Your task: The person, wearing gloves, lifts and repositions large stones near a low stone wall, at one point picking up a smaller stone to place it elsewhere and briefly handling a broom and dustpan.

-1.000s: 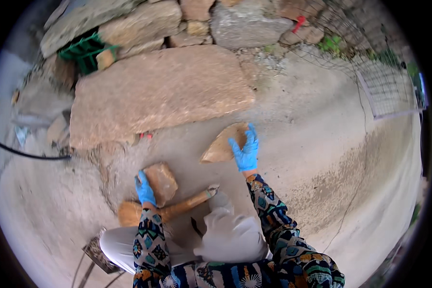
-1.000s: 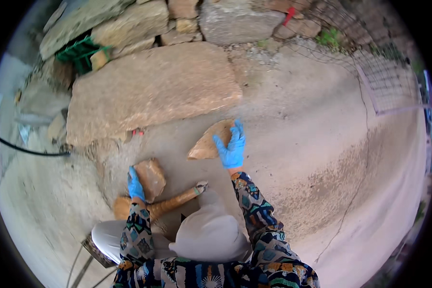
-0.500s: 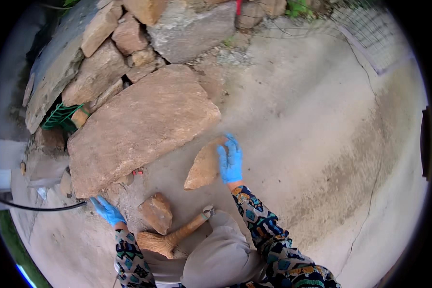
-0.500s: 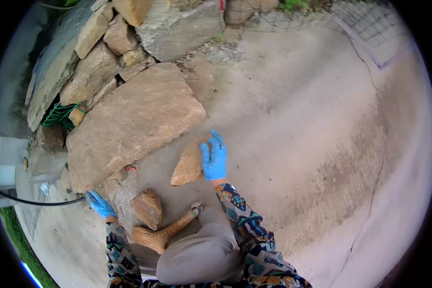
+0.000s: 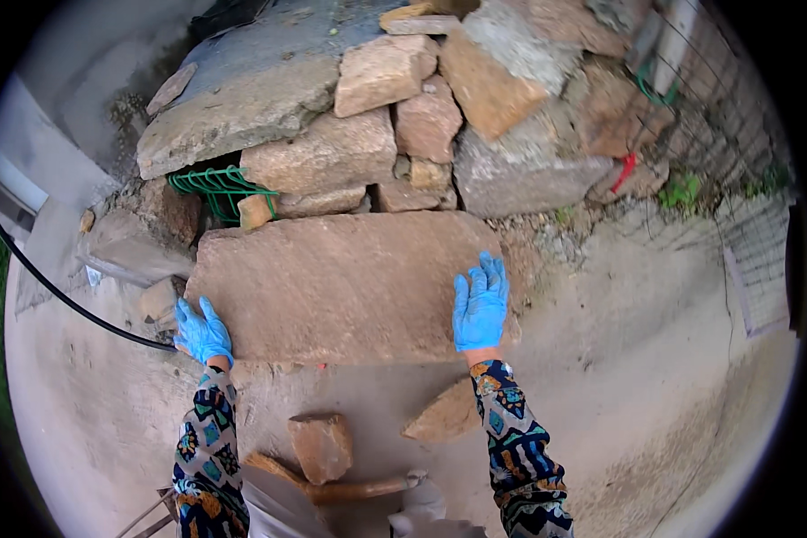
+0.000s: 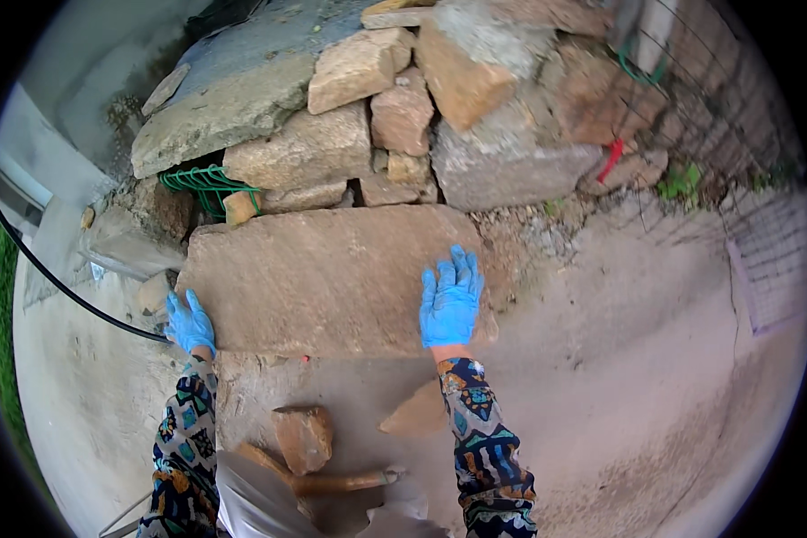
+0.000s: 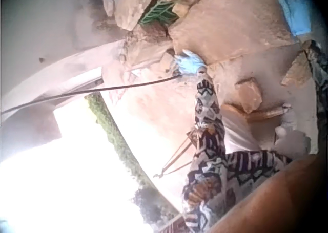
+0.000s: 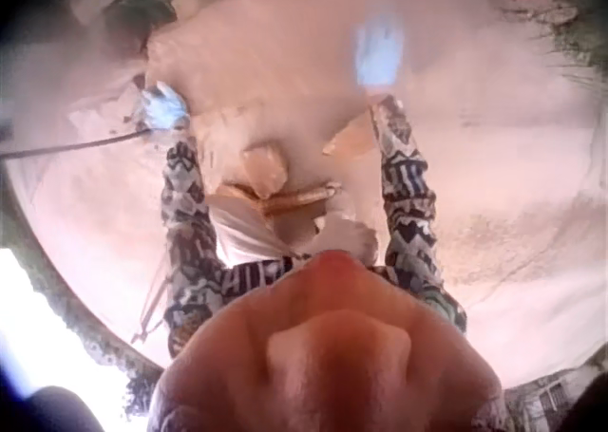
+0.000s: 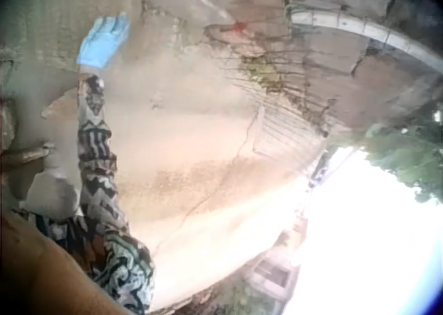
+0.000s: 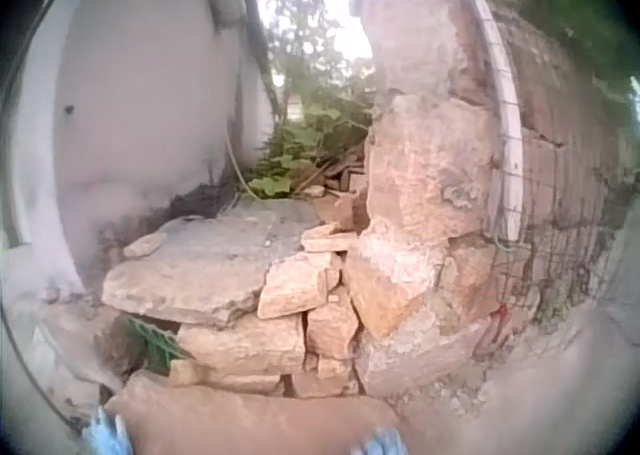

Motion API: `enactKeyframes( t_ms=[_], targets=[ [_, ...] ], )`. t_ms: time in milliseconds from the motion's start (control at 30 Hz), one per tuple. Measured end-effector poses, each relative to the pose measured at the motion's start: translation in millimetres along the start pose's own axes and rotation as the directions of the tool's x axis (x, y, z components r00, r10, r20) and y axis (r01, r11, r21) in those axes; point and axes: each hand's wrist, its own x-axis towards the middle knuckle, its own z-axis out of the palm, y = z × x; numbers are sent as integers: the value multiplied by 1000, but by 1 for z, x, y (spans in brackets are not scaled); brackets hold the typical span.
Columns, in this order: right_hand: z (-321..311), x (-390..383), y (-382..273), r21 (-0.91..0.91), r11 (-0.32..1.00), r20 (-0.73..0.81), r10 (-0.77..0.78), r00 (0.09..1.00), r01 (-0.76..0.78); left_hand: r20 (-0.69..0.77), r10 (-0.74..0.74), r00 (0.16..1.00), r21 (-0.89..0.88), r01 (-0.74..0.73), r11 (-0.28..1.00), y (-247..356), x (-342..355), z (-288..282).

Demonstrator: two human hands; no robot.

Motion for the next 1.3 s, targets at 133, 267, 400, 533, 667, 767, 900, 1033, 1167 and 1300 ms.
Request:
enactKeyframes(
  t_ms=[133, 267, 400, 533, 667, 767, 900, 1033, 1167, 1300],
  targets=[
    [10, 0, -23, -481, 871, 171, -12, 985, 95, 47, -9, 999, 77, 6, 997, -2, 15, -18],
    [7, -1, -23, -518, 848, 237, 13, 971, 115, -17, 17, 1000, 153, -14, 988, -7, 8, 15],
    [12, -3, -29, -505, 852, 320, 40, 947, 135, 38, 3, 999, 54, -5, 999, -13, 18, 7],
    [11, -1, -31, -505, 849, 378, 58, 924, 153, 96, -14, 995, 31, 11, 999, -9, 23, 5],
    [12, 9, -34, -504, 849, 417, 75, 906, 162, 128, -38, 991, -42, 44, 998, -8, 22, 2],
    [15, 7, -33, -489, 861, 396, 74, 915, 142, 172, -51, 984, -11, 54, 998, -3, 28, -3],
    [9, 7, -20, -425, 898, 361, 55, 931, 112, 190, -34, 981, 21, 30, 999, 1, 23, 2],
    [16, 4, -33, -368, 925, 337, 38, 941, 94, 225, -12, 974, 88, -8, 996, -4, 31, -4],
    [63, 51, -82, -195, 916, 339, -272, 900, 351, 230, -22, 973, 95, 0, 996, -7, 34, 1],
    [174, 118, -176, 152, 824, 576, -522, 629, 546, 236, -44, 971, 87, 24, 996, -15, 39, -2]
  ],
)
